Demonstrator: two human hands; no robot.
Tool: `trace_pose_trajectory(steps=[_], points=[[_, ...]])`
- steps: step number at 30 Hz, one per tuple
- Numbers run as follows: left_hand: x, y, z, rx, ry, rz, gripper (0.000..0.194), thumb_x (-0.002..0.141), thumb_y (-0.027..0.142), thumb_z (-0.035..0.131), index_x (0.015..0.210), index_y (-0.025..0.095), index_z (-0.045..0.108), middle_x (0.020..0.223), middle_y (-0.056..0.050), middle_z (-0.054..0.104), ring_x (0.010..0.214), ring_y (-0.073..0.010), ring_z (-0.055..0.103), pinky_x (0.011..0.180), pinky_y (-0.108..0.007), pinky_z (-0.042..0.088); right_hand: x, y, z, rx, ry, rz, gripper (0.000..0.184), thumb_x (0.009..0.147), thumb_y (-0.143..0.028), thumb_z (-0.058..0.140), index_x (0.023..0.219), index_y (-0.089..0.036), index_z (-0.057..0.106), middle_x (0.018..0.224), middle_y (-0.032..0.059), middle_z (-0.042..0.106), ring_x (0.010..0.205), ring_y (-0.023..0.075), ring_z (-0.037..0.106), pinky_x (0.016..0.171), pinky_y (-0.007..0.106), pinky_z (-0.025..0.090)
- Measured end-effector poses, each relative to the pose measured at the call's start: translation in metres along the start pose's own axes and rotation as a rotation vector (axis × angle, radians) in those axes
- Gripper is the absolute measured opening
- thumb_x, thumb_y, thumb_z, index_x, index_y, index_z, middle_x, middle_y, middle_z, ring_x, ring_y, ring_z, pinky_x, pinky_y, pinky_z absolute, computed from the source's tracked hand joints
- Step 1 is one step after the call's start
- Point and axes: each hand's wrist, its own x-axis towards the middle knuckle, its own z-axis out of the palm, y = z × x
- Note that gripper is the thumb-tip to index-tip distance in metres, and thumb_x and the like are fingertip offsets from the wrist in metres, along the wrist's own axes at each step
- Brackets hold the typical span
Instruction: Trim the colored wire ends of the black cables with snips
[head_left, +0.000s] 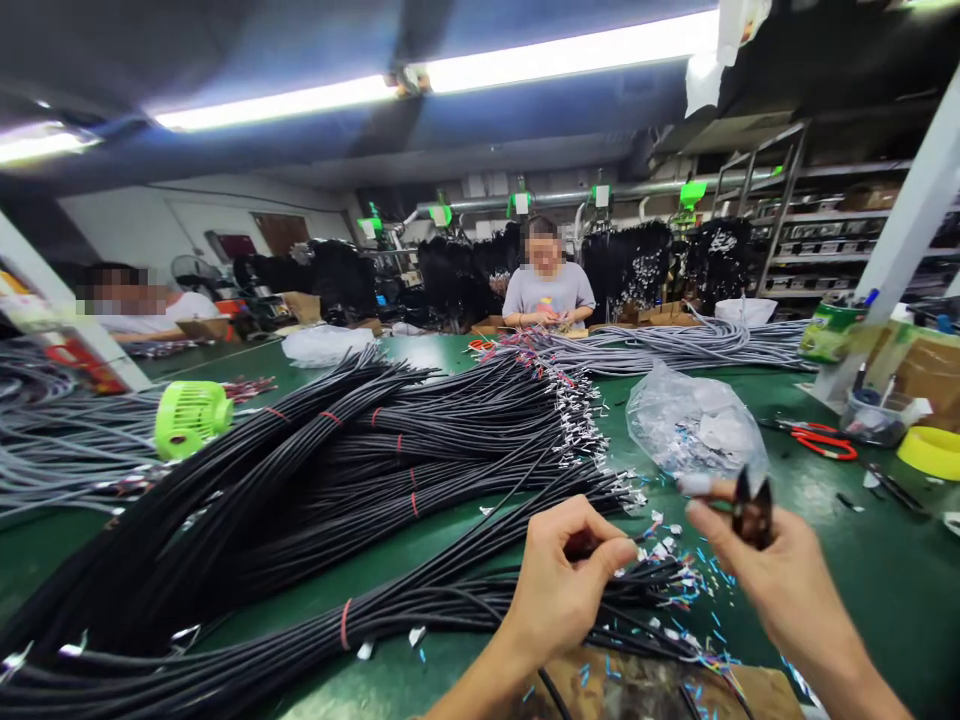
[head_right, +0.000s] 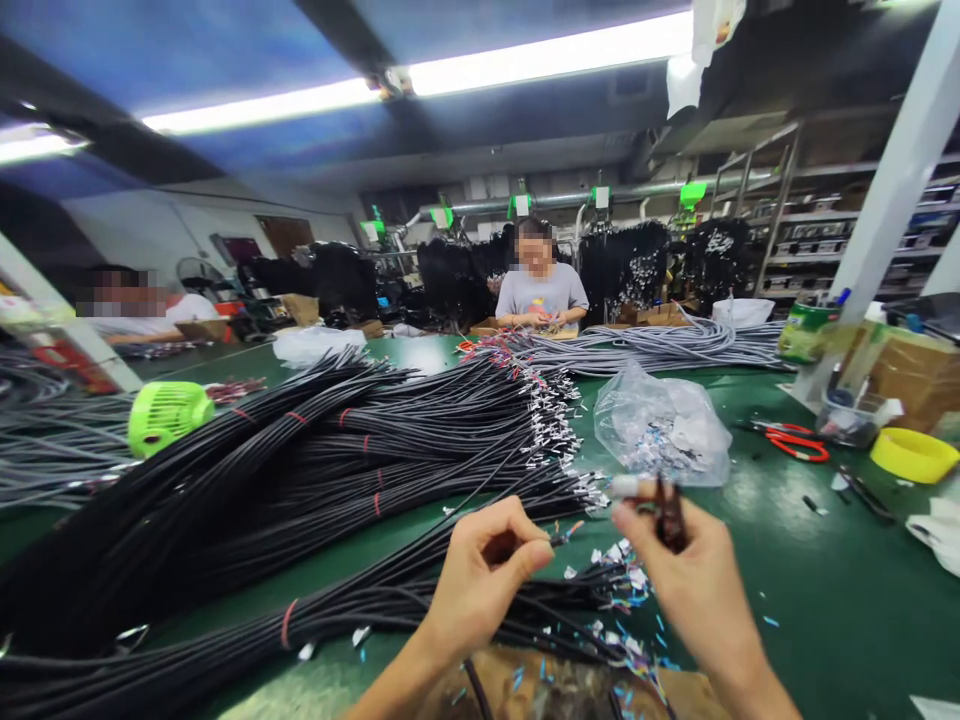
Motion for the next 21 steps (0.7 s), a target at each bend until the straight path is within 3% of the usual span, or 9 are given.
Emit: trace_pose_trajectory(steps=[2,4,13,17,21], points=[[-0.002,-0.001,0.002,0.035,0.012,0.021,0.018,0.073,0.02,0.066,0.058,0.012,0.06,0.057,0.001,0.05,0.052,-0.0097,0.043,0.048,-0.02,0.031,-0.01,-0.005,0.014,-0.061,-0.171,-0.118,0.015,0.08,-0.033,0.064,0.078,-0.019,0.067,0.067,0.0014,0.062,0.058,0.0155,0.057,0.049,0.025,0.044],[-0.004,-0.002,0.003,0.069,0.015,0.037,0.018,0.073,0.021,0.067,0.059,0.012,0.061,0.058,0.0,0.051,0.052,-0.0102,0.044,0.047,-0.02,0.032,-0.017,-0.01,0.022,-0.083,-0.237,-0.193,0.019,0.085,-0.032,0.058,0.073,-0.019,0.065,0.068,0.0015,0.061,0.063,0.0159,0.057,0.055,0.026,0.045],[-0.006,0.001,0.005,0.151,-0.002,0.088,0.013,0.072,0.019,0.069,0.061,0.011,0.065,0.058,-0.001,0.053,0.053,-0.0105,0.048,0.046,-0.018,0.033,-0.017,-0.008,0.018,-0.144,-0.226,-0.282,0.02,0.084,-0.023,0.058,0.065,-0.02,0.059,0.062,-0.001,0.056,0.056,0.0124,0.052,0.051,0.023,0.041],[-0.007,-0.004,0.005,0.154,-0.022,0.122,0.011,0.076,0.016,0.066,0.066,0.012,0.065,0.063,-0.002,0.057,0.058,-0.0118,0.051,0.052,-0.02,0.037,-0.021,-0.008,0.024,-0.095,-0.192,-0.219,0.018,0.083,-0.021,0.058,0.065,-0.02,0.062,0.062,-0.0007,0.057,0.054,0.0123,0.051,0.049,0.023,0.038],[-0.008,-0.007,0.005,0.152,-0.054,0.141,0.02,0.083,0.022,0.061,0.066,0.013,0.064,0.063,-0.002,0.057,0.059,-0.0118,0.05,0.053,-0.021,0.036,-0.022,-0.005,0.028,-0.108,-0.193,-0.152,0.023,0.082,-0.025,0.057,0.06,-0.019,0.061,0.057,-0.001,0.053,0.051,0.012,0.046,0.046,0.024,0.036]])
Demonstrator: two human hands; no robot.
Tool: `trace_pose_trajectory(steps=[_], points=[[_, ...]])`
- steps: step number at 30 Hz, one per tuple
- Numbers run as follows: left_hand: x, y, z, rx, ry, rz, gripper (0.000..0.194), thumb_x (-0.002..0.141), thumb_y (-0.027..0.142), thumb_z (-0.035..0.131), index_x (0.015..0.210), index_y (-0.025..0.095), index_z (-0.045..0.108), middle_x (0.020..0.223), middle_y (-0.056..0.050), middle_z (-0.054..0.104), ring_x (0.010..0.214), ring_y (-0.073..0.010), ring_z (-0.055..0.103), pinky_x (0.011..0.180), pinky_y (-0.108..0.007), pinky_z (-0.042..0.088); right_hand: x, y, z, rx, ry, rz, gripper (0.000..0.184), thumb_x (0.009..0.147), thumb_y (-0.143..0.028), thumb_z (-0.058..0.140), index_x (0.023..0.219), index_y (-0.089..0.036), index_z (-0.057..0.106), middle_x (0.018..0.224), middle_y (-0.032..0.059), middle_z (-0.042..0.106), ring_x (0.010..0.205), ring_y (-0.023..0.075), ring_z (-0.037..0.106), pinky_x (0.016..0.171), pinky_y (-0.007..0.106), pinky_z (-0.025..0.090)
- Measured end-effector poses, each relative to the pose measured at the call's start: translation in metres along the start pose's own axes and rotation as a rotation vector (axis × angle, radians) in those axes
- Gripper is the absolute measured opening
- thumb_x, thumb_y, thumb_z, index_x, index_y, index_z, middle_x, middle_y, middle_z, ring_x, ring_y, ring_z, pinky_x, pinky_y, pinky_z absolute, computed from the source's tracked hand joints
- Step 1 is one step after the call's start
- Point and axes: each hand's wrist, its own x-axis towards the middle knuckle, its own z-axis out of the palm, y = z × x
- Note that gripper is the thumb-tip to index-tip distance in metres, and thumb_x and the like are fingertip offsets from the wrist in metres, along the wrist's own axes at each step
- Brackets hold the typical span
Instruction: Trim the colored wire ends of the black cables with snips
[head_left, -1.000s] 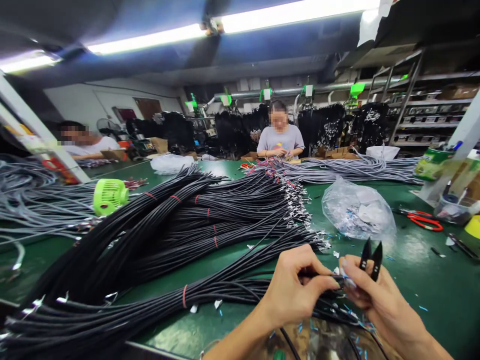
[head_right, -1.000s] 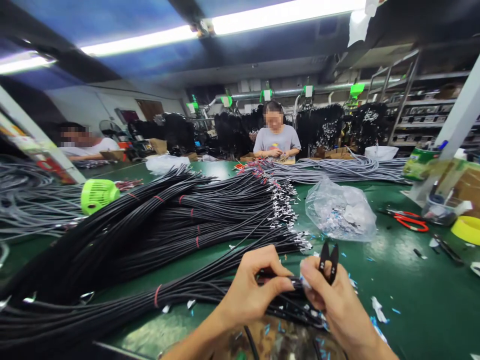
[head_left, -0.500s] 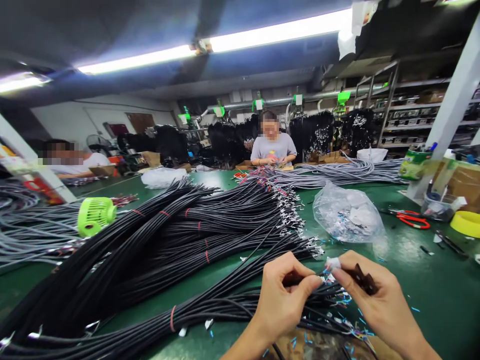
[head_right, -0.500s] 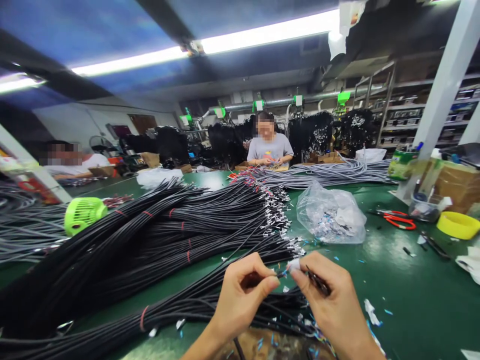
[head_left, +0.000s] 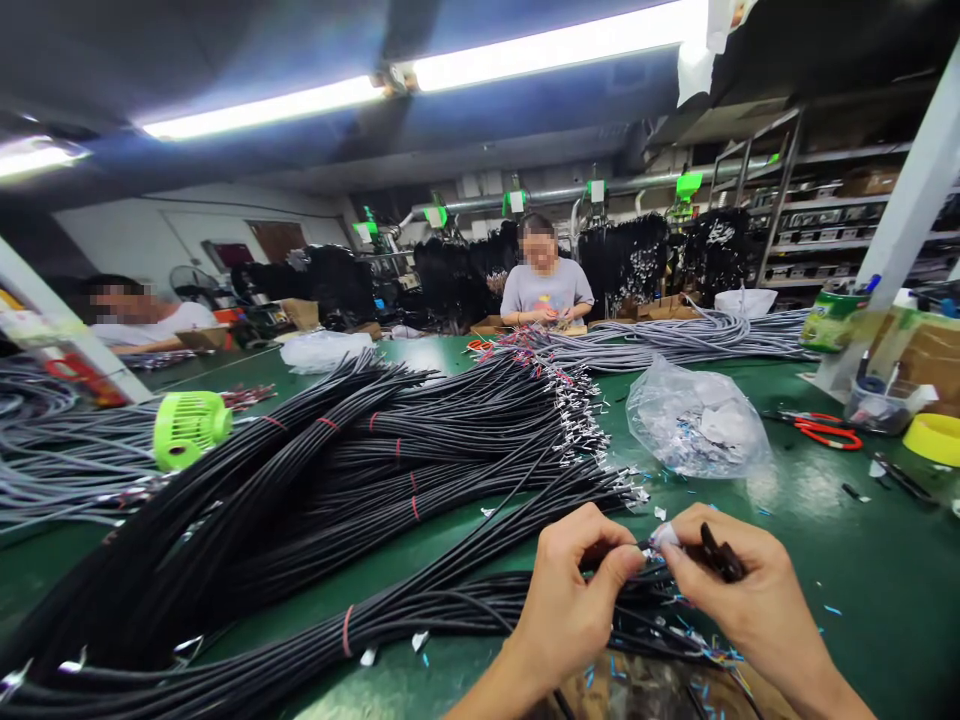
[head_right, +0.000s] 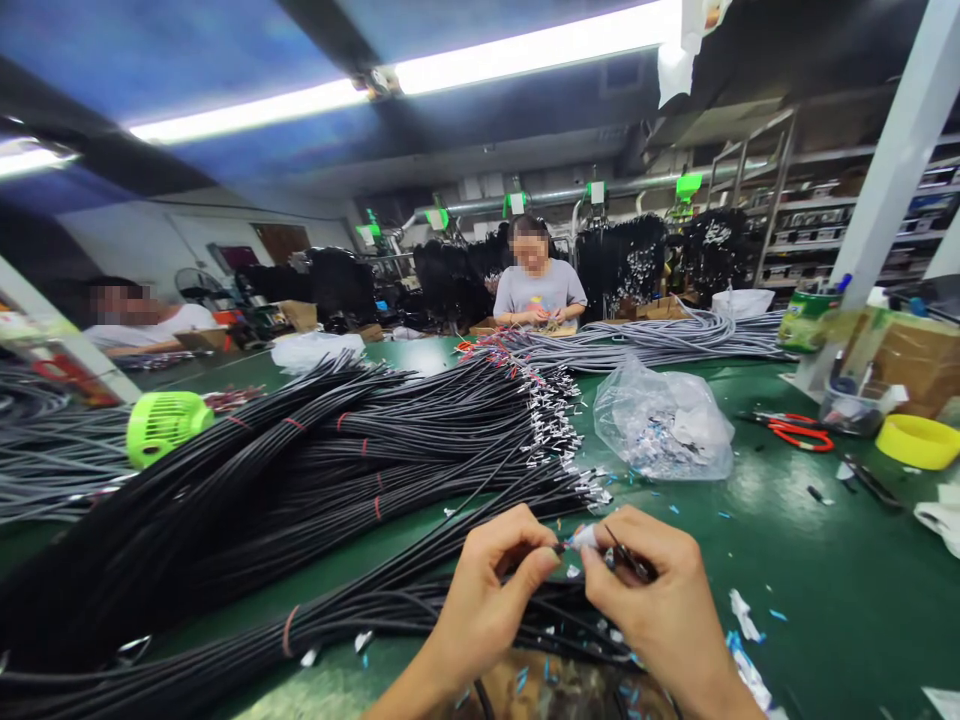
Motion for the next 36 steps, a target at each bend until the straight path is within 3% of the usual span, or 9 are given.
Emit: trace_pose_trajectory(steps=[4,7,14,18,23,28,31,36], points=[[-0.001,0.0,0.001,0.026,0.004,-0.009,0.017,0.081,0.021,0.064,0.066,0.013,0.065,0.063,-0.002,0.057,0.058,-0.0121,0.051,0.052,-0.02,0.036,-0.002,0.012,-0.005,-0.016,0.045,0.069,0.016,0.079,-0.031,0.063,0.077,-0.018,0.071,0.053,-0.0012,0.057,0.047,0.0128,0.05,0.041,0.023,0.038],[-0.003,0.001,0.003,0.074,0.022,-0.004,0.011,0.077,0.017,0.065,0.068,0.013,0.066,0.063,-0.003,0.057,0.058,-0.0124,0.052,0.05,-0.019,0.036,-0.004,0.017,-0.009,-0.008,0.042,0.099,0.022,0.076,-0.033,0.067,0.089,-0.018,0.075,0.053,0.0,0.063,0.045,0.0143,0.055,0.039,0.022,0.042],[-0.003,0.004,0.008,0.179,0.084,0.095,0.013,0.077,0.012,0.064,0.064,0.012,0.062,0.061,-0.002,0.053,0.055,-0.0109,0.049,0.049,-0.019,0.035,-0.003,0.013,-0.008,-0.039,0.103,0.055,0.018,0.074,-0.029,0.068,0.085,-0.016,0.076,0.055,0.0007,0.067,0.044,0.0123,0.056,0.04,0.02,0.046],[-0.003,0.002,0.011,0.169,0.098,0.08,0.013,0.078,0.012,0.062,0.065,0.012,0.061,0.062,-0.002,0.053,0.057,-0.0116,0.049,0.052,-0.02,0.036,-0.005,0.018,-0.006,0.044,0.071,0.158,0.02,0.075,-0.031,0.067,0.088,-0.017,0.074,0.058,0.0008,0.067,0.048,0.013,0.058,0.043,0.02,0.048],[-0.004,0.0,0.011,0.117,0.028,0.012,0.02,0.086,0.019,0.055,0.068,0.014,0.062,0.064,-0.002,0.056,0.061,-0.013,0.05,0.057,-0.023,0.035,-0.004,0.017,0.001,0.189,0.0,0.235,0.02,0.076,-0.031,0.065,0.088,-0.018,0.073,0.061,0.0016,0.069,0.055,0.0151,0.063,0.048,0.021,0.051],[-0.002,-0.002,0.008,0.06,-0.048,-0.025,0.033,0.091,0.024,0.048,0.063,0.014,0.061,0.061,-0.001,0.054,0.058,-0.0121,0.048,0.056,-0.023,0.034,-0.001,0.013,0.003,0.234,0.066,0.226,0.016,0.072,-0.027,0.068,0.085,-0.019,0.075,0.071,0.0029,0.075,0.06,0.0158,0.068,0.054,0.021,0.055],[-0.002,-0.002,0.007,0.082,-0.002,-0.026,0.031,0.09,0.025,0.051,0.063,0.014,0.061,0.06,-0.001,0.055,0.057,-0.0117,0.048,0.053,-0.022,0.033,-0.002,0.014,-0.001,0.243,0.059,0.209,0.018,0.073,-0.025,0.07,0.089,-0.021,0.075,0.079,0.0034,0.077,0.063,0.016,0.07,0.058,0.02,0.057],[-0.003,-0.002,0.009,0.152,0.058,0.017,0.019,0.084,0.02,0.058,0.067,0.014,0.064,0.062,-0.002,0.059,0.057,-0.0125,0.051,0.053,-0.022,0.036,-0.003,0.012,-0.004,0.226,0.095,0.183,0.017,0.069,-0.024,0.073,0.085,-0.021,0.076,0.075,0.0025,0.077,0.058,0.0163,0.071,0.053,0.018,0.058]])
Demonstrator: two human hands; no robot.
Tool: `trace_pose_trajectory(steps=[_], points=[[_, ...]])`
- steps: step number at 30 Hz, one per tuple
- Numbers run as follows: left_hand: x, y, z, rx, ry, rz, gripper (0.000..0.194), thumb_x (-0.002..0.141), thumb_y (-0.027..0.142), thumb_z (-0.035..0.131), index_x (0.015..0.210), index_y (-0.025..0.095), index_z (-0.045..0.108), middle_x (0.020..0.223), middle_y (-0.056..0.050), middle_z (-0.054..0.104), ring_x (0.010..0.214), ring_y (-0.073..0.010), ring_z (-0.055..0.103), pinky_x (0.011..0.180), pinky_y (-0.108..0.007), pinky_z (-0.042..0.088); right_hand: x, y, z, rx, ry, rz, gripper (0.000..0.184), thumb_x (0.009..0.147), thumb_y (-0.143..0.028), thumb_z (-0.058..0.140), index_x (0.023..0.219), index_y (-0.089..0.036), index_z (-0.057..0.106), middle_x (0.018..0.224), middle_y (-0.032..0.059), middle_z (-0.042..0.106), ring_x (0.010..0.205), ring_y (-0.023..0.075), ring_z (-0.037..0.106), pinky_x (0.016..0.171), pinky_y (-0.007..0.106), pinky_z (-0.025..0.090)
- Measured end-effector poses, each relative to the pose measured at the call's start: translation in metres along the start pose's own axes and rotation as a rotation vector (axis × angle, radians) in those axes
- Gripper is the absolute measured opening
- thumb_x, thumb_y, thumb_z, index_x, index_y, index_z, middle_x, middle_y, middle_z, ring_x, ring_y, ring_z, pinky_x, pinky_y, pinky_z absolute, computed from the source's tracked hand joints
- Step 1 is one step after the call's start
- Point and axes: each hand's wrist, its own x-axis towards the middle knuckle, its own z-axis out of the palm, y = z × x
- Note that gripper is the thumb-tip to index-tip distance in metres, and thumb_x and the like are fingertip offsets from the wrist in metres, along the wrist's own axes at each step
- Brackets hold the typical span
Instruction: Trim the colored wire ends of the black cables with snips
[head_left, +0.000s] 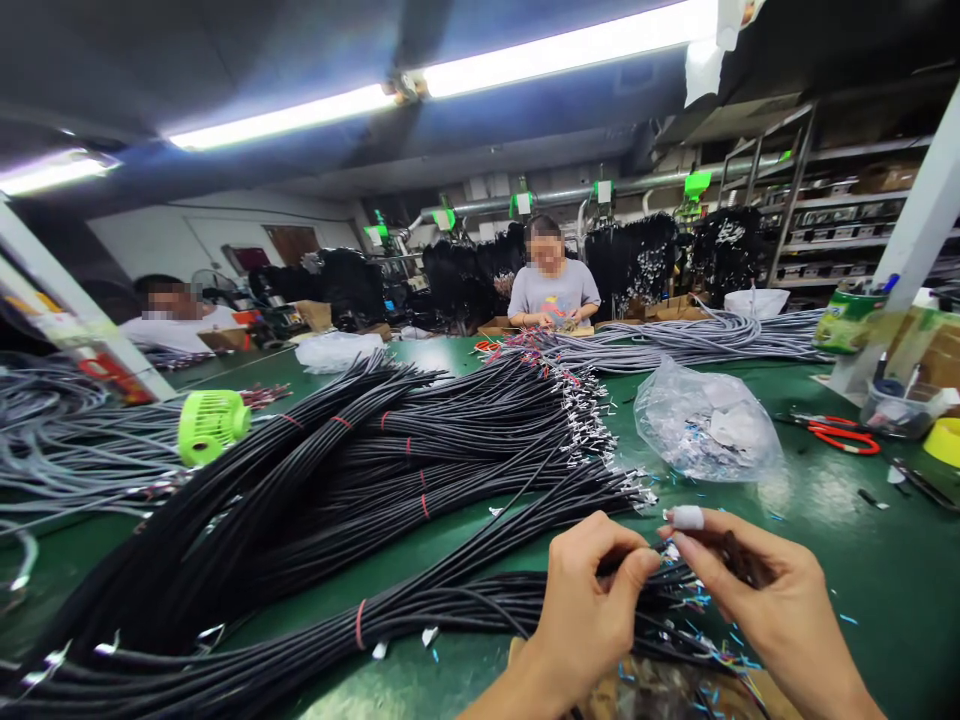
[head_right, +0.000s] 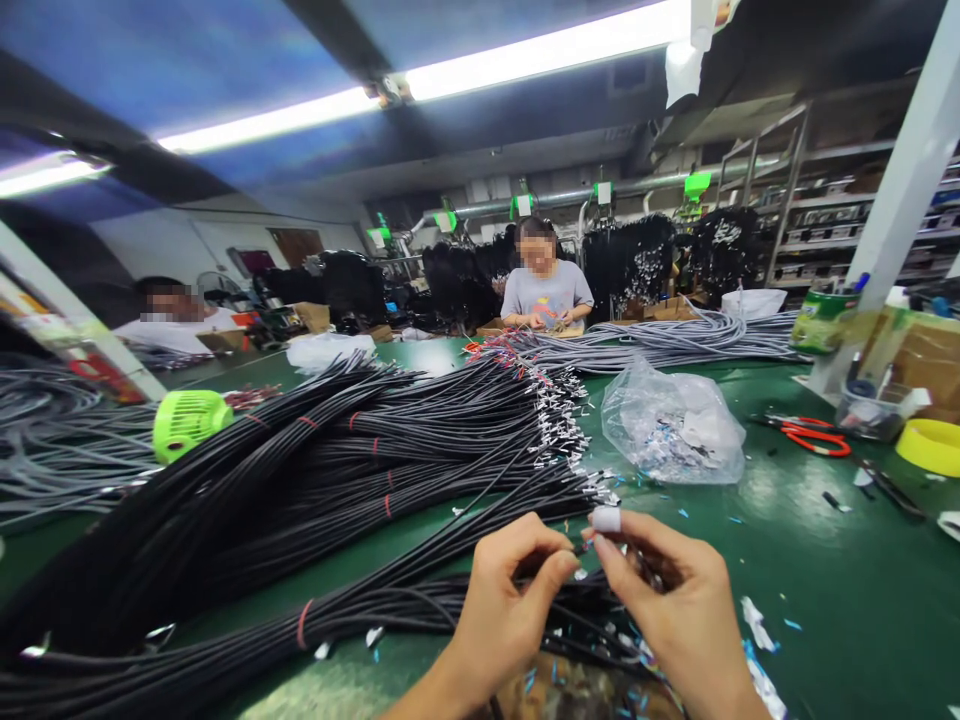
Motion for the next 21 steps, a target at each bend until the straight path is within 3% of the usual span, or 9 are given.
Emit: trace_pose_trajectory(steps=[3,7,11,15,21], points=[[-0.002,0.0,0.003,0.05,0.035,0.083,0.014,0.083,0.017,0.059,0.072,0.013,0.066,0.065,-0.003,0.06,0.059,-0.0134,0.053,0.054,-0.022,0.038,-0.001,-0.004,0.004,0.003,0.056,-0.002,0.016,0.067,-0.024,0.074,0.083,-0.021,0.077,0.078,0.0034,0.078,0.064,0.0189,0.073,0.061,0.021,0.06],[-0.004,-0.001,0.006,0.116,0.071,0.186,0.014,0.082,0.012,0.057,0.07,0.013,0.064,0.064,-0.004,0.058,0.059,-0.0138,0.052,0.054,-0.024,0.039,-0.005,-0.006,0.01,-0.07,0.162,-0.035,0.015,0.065,-0.023,0.074,0.079,-0.021,0.076,0.07,0.0015,0.076,0.059,0.0176,0.071,0.059,0.022,0.059],[-0.004,0.003,0.007,0.039,0.042,0.025,0.008,0.081,0.013,0.059,0.074,0.012,0.063,0.07,-0.004,0.058,0.061,-0.0138,0.052,0.054,-0.023,0.04,-0.007,-0.004,0.01,-0.126,0.163,-0.071,0.02,0.066,-0.019,0.071,0.086,-0.02,0.075,0.064,-0.0006,0.072,0.055,0.0153,0.068,0.054,0.02,0.057],[-0.003,0.004,0.006,-0.04,-0.016,-0.064,0.008,0.085,0.014,0.054,0.08,0.014,0.061,0.077,-0.005,0.059,0.068,-0.0148,0.054,0.058,-0.023,0.04,-0.004,0.001,0.007,-0.081,0.104,-0.053,0.02,0.068,-0.021,0.07,0.088,-0.02,0.076,0.075,0.0024,0.075,0.06,0.016,0.069,0.057,0.021,0.057],[0.002,-0.005,-0.001,-0.179,-0.114,-0.089,0.036,0.093,0.033,0.044,0.067,0.014,0.057,0.064,-0.001,0.05,0.06,-0.0121,0.044,0.056,-0.023,0.033,0.004,0.002,0.011,0.185,0.023,0.141,0.02,0.064,-0.026,0.076,0.083,-0.019,0.076,0.068,0.0032,0.074,0.061,0.0175,0.069,0.055,0.023,0.056]])
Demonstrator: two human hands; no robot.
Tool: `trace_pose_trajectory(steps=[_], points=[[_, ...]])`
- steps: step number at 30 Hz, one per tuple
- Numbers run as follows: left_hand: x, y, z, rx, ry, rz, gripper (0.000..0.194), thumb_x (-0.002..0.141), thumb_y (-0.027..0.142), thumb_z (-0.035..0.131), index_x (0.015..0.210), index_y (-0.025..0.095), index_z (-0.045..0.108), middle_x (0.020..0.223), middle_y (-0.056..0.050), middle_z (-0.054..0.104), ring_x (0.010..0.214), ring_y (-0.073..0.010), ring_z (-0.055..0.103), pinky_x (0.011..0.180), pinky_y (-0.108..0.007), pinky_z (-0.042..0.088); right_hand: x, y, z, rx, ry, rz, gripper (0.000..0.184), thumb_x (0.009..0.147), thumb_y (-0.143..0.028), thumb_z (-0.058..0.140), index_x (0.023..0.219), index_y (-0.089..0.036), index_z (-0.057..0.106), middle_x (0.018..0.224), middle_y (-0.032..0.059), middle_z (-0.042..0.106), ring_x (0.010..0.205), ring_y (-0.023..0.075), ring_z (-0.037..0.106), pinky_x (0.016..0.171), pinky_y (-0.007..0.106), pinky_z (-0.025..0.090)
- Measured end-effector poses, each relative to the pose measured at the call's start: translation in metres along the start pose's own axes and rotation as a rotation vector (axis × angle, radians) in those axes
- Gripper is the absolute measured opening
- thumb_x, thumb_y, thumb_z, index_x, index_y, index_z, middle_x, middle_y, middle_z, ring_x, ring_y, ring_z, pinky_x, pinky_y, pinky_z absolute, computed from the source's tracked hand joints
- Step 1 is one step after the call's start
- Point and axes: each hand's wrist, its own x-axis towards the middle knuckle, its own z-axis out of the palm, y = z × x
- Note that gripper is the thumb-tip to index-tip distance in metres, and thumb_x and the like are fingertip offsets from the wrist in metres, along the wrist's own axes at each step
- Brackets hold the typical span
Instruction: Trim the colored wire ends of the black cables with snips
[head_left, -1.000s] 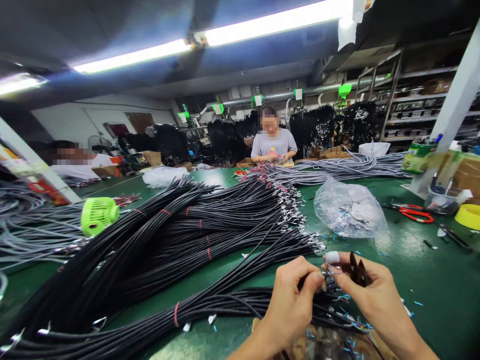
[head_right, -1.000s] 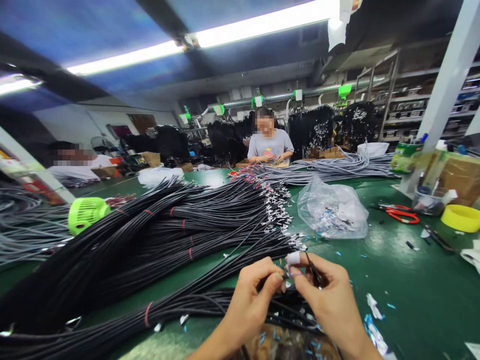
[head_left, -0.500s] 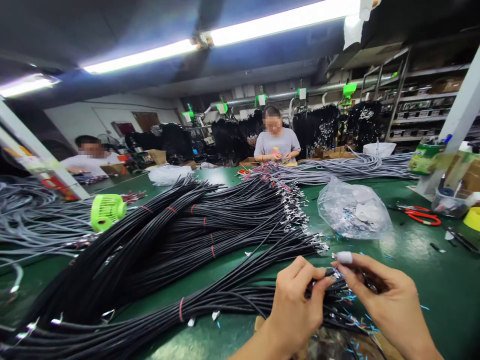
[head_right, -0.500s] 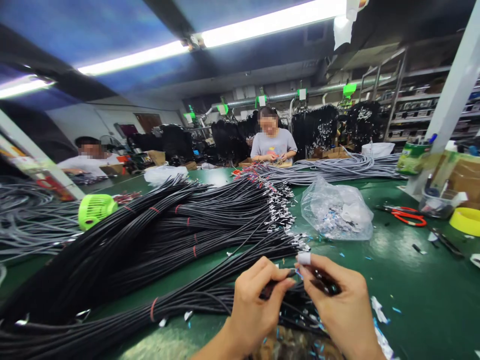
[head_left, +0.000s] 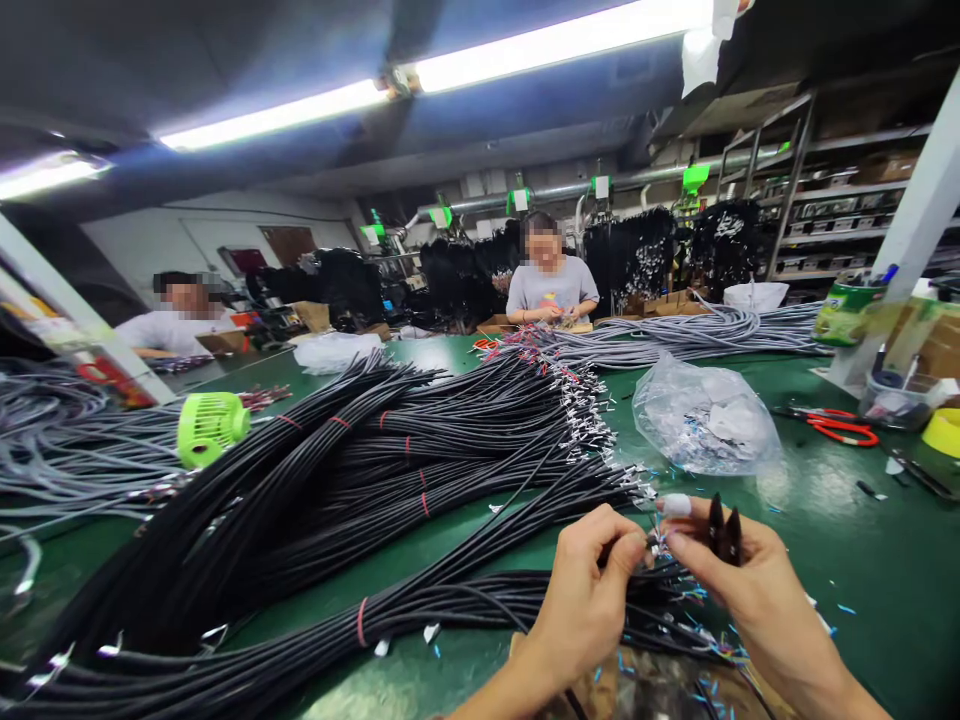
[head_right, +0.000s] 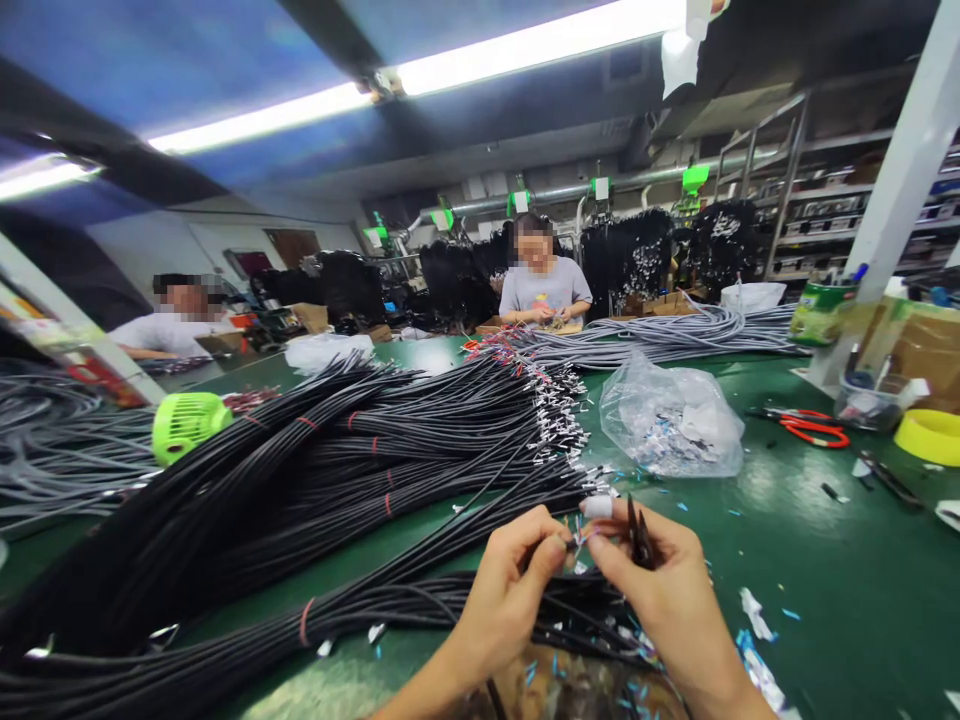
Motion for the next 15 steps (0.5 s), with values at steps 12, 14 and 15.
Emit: trace_pose_trajectory(steps=[12,14,15], points=[[-0.0007,0.005,-0.0063,-0.049,-0.125,-0.065,0.052,0.093,0.048,0.038,0.058,0.014,0.054,0.053,0.002,0.04,0.051,-0.0101,0.036,0.05,-0.023,0.028,-0.0045,-0.0045,-0.0038,0.069,-0.067,0.091,0.027,0.068,-0.035,0.075,0.089,-0.018,0.073,0.074,0.0061,0.074,0.035,0.003,0.04,0.032,0.016,0.034],[-0.0007,0.0053,-0.0058,-0.017,-0.113,-0.049,0.05,0.094,0.044,0.038,0.058,0.014,0.053,0.053,0.002,0.041,0.051,-0.0101,0.037,0.051,-0.023,0.028,-0.0033,-0.0046,-0.0056,0.041,-0.081,0.085,0.028,0.068,-0.033,0.076,0.09,-0.018,0.073,0.076,0.0061,0.074,0.036,0.003,0.043,0.033,0.015,0.035],[-0.0008,0.0056,-0.0056,0.007,-0.106,-0.034,0.048,0.095,0.04,0.038,0.058,0.014,0.053,0.054,0.002,0.042,0.052,-0.0101,0.038,0.051,-0.023,0.029,-0.0023,-0.0045,-0.0063,0.029,-0.089,0.087,0.029,0.067,-0.033,0.077,0.092,-0.018,0.073,0.076,0.0059,0.074,0.036,0.0031,0.044,0.033,0.015,0.036]])
